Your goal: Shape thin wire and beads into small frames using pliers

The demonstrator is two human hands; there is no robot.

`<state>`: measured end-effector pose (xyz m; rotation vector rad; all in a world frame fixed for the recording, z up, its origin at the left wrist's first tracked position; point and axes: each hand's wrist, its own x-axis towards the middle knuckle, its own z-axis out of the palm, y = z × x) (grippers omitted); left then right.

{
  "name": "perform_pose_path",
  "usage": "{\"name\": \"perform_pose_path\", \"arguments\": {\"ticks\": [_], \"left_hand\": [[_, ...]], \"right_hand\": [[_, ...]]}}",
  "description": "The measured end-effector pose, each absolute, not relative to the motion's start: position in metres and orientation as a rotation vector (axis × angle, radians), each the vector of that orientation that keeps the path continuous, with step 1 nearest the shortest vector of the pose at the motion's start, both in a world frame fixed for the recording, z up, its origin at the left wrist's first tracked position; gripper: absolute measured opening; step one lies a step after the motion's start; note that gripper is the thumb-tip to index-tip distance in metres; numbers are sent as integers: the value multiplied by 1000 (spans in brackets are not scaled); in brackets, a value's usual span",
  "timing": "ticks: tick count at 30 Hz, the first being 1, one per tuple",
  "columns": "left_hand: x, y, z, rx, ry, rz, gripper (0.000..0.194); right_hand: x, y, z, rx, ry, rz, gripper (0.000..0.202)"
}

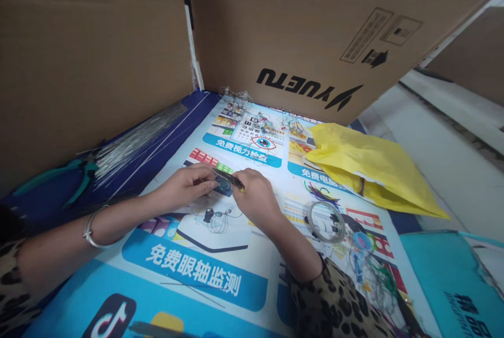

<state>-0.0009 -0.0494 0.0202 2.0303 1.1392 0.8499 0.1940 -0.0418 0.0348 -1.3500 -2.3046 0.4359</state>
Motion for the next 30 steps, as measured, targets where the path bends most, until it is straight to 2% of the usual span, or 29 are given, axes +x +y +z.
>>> {"name": "perform_pose_path", "arguments": {"ticks": [4, 11, 21, 30], "left_hand": [[-1, -49, 18, 1978, 1127, 912, 18], [0, -50, 15, 1769, 1165, 724, 18], [0, -49, 10, 1738, 1218, 743, 8], [2, -50, 10, 1658, 1040, 802, 6]], "right_hand": [[194, -42, 32, -1363, -2314, 425, 12], [197, -45, 24, -1302, -2321, 321, 28], [193, -51, 12, -1226, -2242, 316, 25], [186, -54, 12, -1120, -2008, 290, 21]]}}
